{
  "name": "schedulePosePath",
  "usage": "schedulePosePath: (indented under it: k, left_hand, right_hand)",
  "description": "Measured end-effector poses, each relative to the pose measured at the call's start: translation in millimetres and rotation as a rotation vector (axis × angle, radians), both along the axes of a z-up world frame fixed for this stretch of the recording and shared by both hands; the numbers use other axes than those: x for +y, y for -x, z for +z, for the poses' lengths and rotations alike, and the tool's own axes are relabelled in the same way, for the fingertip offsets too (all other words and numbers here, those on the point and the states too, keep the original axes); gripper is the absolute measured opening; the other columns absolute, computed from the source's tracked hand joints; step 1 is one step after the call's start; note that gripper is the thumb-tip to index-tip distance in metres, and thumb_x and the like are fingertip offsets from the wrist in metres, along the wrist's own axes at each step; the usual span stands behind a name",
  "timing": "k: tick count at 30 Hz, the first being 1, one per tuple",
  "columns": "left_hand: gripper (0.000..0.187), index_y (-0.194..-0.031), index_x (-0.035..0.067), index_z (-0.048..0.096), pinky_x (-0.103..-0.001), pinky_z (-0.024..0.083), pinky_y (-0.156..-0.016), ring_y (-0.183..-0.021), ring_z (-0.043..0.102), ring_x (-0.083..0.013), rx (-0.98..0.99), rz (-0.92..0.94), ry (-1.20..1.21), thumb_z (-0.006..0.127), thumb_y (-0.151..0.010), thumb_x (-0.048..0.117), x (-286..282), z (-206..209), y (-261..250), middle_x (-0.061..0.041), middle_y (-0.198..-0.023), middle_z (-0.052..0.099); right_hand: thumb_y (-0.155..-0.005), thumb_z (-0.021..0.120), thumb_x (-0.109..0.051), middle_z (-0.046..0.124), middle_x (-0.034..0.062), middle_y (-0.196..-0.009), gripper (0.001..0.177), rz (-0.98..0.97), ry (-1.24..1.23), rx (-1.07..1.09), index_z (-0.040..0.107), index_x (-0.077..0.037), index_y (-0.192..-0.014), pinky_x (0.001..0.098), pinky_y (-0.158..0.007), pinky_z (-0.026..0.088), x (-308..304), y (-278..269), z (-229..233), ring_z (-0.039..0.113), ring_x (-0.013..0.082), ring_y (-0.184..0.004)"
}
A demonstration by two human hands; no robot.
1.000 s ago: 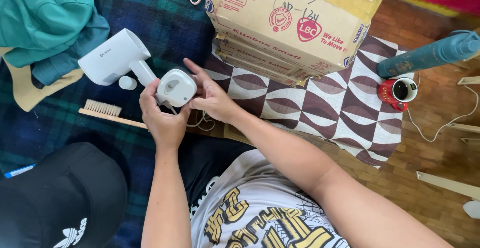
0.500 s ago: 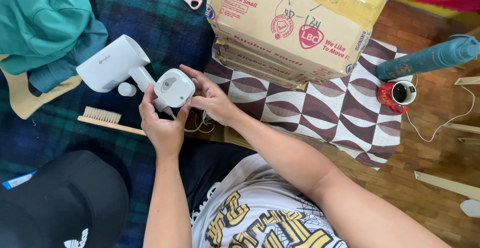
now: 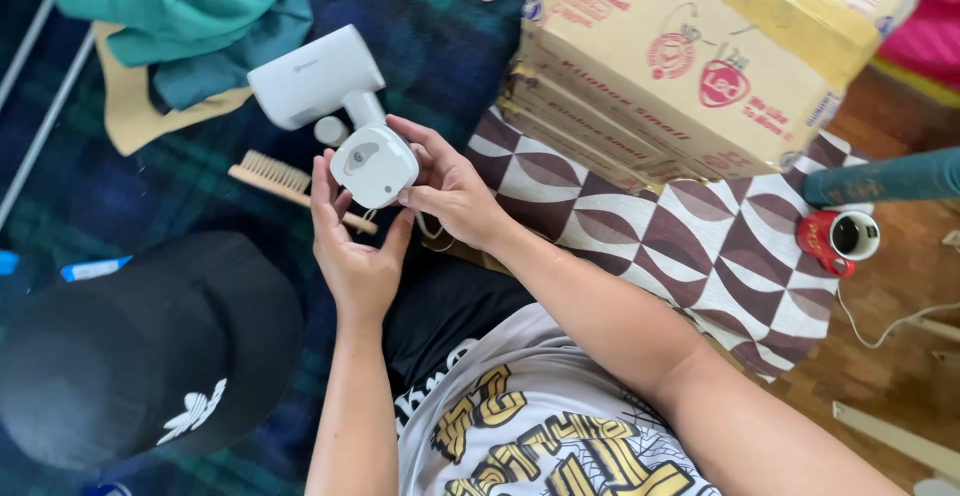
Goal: Using a handheld steamer and a lint remover to clean and restore the shape of a black bucket hat.
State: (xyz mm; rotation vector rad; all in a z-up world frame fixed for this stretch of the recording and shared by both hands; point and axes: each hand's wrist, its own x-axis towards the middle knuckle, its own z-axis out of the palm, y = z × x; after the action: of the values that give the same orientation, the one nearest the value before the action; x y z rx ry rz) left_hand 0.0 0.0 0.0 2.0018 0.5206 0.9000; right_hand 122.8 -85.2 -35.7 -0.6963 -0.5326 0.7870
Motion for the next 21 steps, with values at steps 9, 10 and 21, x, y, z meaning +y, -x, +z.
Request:
schedulePosePath:
  k: [9, 10, 21]
  left_hand:
    - [0.092, -0.145, -0.002, 0.052, -0.039, 0.05, -0.106, -0.125, 0.06, -0.0293, -0.061, 0.112, 0.187, 0.1, -0.068, 0.015, 3.3, -11.8, 58.1, -0.016, -0.136, 0.052]
    - [0.092, -0.145, -0.002, 0.052, -0.039, 0.05, -0.106, -0.125, 0.06, -0.0293, -0.06, 0.126, 0.187, 0.1, -0.068, 0.015, 1.3, -11.3, 61.2, -0.016, -0.136, 0.052]
    - [0.098, -0.148, -0.001, 0.05, -0.041, 0.045, -0.112, -0.125, 0.06, -0.0271, -0.138, -0.044, 0.495, 0.1, -0.065, 0.016, -16.9, -7.4, 82.9, -0.018, -0.137, 0.06]
  right_hand:
    - [-0.091, 0.067, -0.001, 0.063, 0.017, -0.135, 0.073, 0.22, 0.032, -0.107, 0.039, -0.004, -0.158, 0.0355, -0.091, 0.063, 0.3, 35.2, -5.2, 0.067, 0.0176, -0.117]
    - [-0.091, 0.067, -0.001, 0.063, 0.017, -0.135, 0.073, 0.233, 0.031, -0.105, 0.039, -0.004, -0.158, 0.0355, -0.091, 0.063, -2.5, 36.8, -4.6, 0.067, 0.0176, -0.117]
    - [-0.067, 0.085, 0.016, 0.062, 0.0224, -0.132, 0.097, 0.336, 0.141, -0.026, 0.039, 0.004, -0.152, 0.0347, -0.082, 0.066, -32.1, 36.7, -12.2, 0.069, 0.0281, -0.112]
